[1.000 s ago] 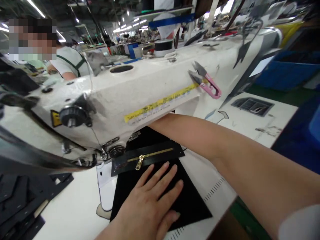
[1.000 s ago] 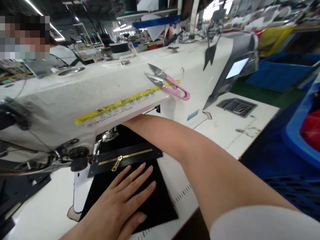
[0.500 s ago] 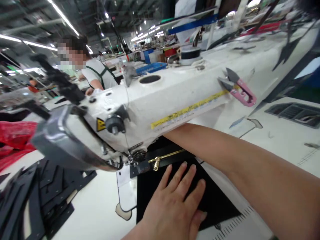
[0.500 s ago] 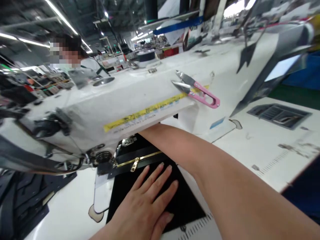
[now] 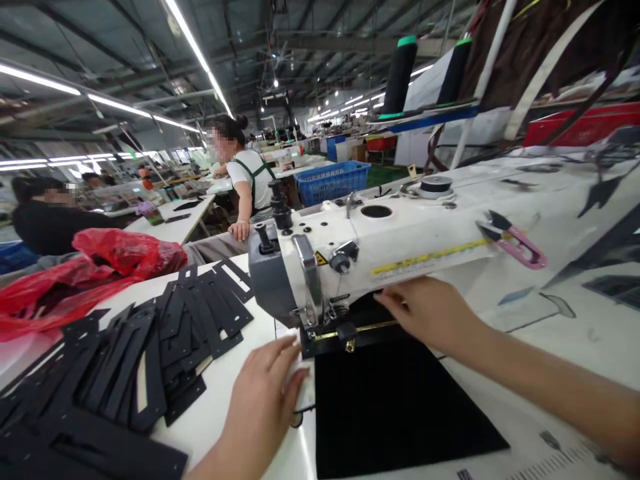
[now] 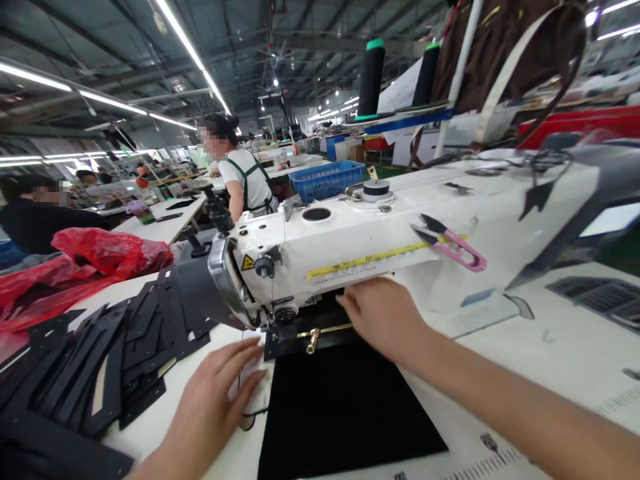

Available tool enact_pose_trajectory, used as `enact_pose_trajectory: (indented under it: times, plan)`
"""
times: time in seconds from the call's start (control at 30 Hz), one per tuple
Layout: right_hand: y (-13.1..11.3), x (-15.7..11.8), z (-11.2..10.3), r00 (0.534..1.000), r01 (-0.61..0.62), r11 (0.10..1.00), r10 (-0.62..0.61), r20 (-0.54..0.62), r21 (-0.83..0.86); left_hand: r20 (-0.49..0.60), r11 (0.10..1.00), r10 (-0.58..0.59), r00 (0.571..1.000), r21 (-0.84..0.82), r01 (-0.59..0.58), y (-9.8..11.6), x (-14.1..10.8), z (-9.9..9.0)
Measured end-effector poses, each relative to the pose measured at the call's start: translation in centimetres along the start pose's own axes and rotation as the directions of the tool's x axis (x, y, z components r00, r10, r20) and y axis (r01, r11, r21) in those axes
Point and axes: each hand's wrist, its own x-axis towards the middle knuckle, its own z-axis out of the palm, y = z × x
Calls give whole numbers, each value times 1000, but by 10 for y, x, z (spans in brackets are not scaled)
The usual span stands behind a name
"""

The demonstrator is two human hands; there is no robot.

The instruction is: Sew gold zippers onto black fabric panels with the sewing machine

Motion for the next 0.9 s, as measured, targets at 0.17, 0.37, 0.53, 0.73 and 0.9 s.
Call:
enact_pose_trajectory:
  times: [0.17, 0.37, 0.53, 0.73, 0.9]
  plan:
    - [-57, -19, 21, 962, 267, 948, -273, 7, 171, 27, 983, 170, 985, 60, -171, -18, 7, 18]
    - [-70, -8, 54, 951, 276, 923, -303, 63, 267, -2, 979, 186, 983, 82, -185, -14, 2, 26]
    - [-65, -11, 58, 955, 280, 907, -296, 3, 315, -31, 973, 219, 975, 85, -216, -18, 2, 25]
    - [-63, -8, 54, 939, 282, 892, -332, 88, 353, -10, 962, 257, 966, 97, -255, -18, 5, 24]
    - [-60, -9, 61, 924, 297, 909, -350, 151, 292, -16, 935, 314, 949, 182, -306, -19, 8, 24]
